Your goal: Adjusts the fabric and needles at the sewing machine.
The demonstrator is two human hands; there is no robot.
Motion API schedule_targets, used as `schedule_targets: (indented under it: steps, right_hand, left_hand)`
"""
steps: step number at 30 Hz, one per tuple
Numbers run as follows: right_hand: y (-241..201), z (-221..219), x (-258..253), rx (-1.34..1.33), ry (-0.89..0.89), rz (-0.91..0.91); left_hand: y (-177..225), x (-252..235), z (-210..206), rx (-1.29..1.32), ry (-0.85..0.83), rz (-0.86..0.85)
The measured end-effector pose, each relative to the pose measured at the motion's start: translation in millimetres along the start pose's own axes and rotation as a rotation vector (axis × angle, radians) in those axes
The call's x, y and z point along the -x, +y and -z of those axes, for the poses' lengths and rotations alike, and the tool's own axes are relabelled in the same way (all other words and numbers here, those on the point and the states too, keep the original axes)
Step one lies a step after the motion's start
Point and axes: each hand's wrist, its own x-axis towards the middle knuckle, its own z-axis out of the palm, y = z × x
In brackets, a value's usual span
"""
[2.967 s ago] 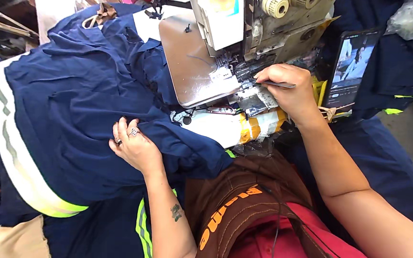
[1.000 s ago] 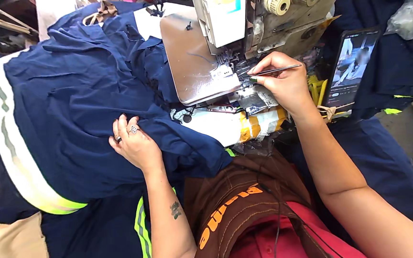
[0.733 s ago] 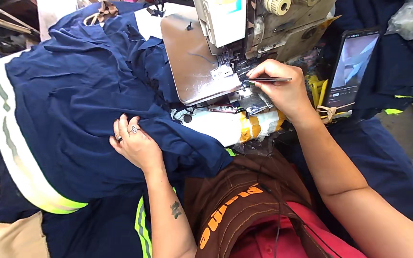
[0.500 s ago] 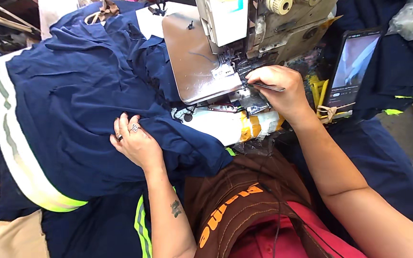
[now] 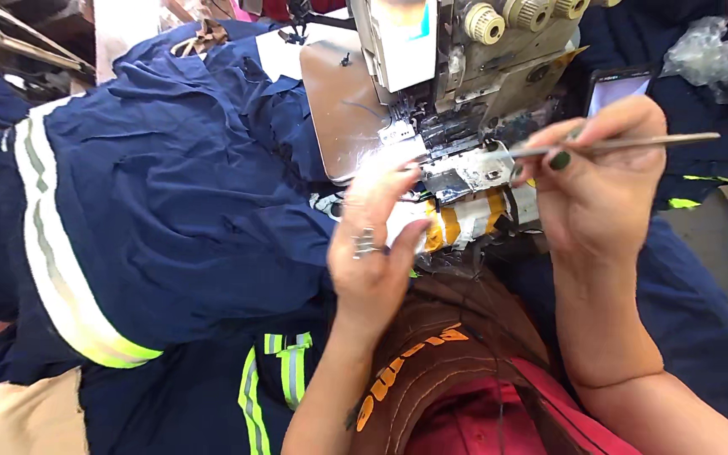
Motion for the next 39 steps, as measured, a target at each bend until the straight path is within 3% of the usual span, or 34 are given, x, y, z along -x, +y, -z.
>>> schedule_targets:
  steps: [3,7,12,16,19,27,39]
  right_hand:
    - [-19,-14,17,-0.029,-0.078,-0.018]
    - [-33,-11,31,-0.142,-0.200,-0.049]
    - [-28,-10,37,-0.066,-0.303,-0.099]
    - [0,-14,31,0.064,-0.092,-0.062]
    - [15,-21,32,0.013,0.050,-0.083]
    - [28,-36,45,0.098,0.155,0.087]
    - [40,-46,45,0.120,0.154,0.149]
  left_hand:
    - [20,1,-16,0.287,-0.099,0.028]
    - [29,22,-1,0.439,-0.110,0.099]
    - [28,40,29,0.321,-0.222,0.232]
    - [7,37,8,0.567,0.074,0.664]
    - [-7,21,-13,0.784,0.274,0.819]
    - [-4,5,-42,1.155,0.298,0.970]
    - [-2,11,-42,1.338,0.376,0.925]
